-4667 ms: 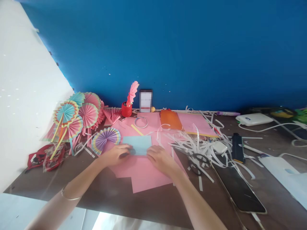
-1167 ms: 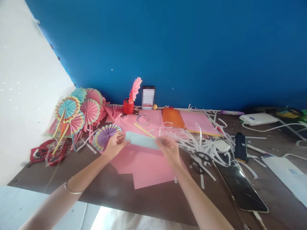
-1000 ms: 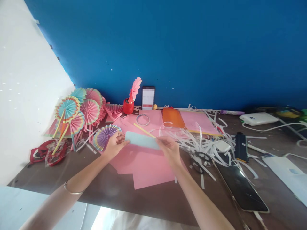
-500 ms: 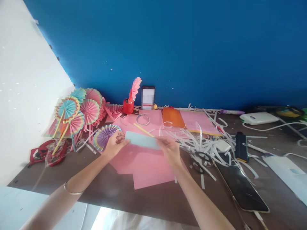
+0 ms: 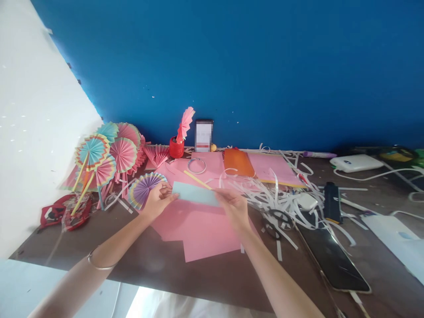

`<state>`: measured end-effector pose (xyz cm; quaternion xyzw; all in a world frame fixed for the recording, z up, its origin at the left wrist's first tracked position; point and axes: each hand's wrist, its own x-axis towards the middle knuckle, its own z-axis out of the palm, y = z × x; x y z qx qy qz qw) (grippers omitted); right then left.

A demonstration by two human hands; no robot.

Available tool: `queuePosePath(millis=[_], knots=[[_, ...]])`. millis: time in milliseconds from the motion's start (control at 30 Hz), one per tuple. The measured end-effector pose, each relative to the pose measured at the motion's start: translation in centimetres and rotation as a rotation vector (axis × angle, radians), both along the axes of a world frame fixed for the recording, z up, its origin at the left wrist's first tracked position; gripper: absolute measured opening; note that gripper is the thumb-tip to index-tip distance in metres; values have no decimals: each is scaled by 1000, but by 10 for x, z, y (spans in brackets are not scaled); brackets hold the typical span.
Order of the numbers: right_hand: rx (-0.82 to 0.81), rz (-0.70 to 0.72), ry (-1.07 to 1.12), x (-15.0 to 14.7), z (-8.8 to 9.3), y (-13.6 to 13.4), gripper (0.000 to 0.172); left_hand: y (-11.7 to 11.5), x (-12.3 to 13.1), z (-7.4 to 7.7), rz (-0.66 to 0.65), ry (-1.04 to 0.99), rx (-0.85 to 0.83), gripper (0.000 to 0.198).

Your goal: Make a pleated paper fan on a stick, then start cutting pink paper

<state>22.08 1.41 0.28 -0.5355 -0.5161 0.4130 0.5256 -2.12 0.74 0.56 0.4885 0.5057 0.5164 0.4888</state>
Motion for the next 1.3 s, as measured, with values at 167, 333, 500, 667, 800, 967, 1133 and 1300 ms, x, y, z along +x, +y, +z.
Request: queuePosePath(millis=[167,333,500,667,800,967,1133,1300], knots=[[0,-4,-2,0,1,-1,19,0,0,-1,-5,36,3,36],[-2,-25,8,-1,1,-1,21,-1,-1,-2,12,73,29,33],[-10,-61,-9,-3,6,-3,20,-1,-2,-4,-12,177,86,21],[0,-53,19,-2,7,-3,20,0,-1,-5,-47,159,24,25],[-13,-49,28,-2,5,-2,20,0,-2,-6,-71,146,7,30],[-23,-34,70,-1,6,0,20,1,-4,-9,-96,91,-13,33],[-78,65,302,-5,5,1,41,-2,0,-10,-17,-5,-12,35],[-121,278,412,-28,9,-11,36,-9,16,-6,31,-79,-19,33]])
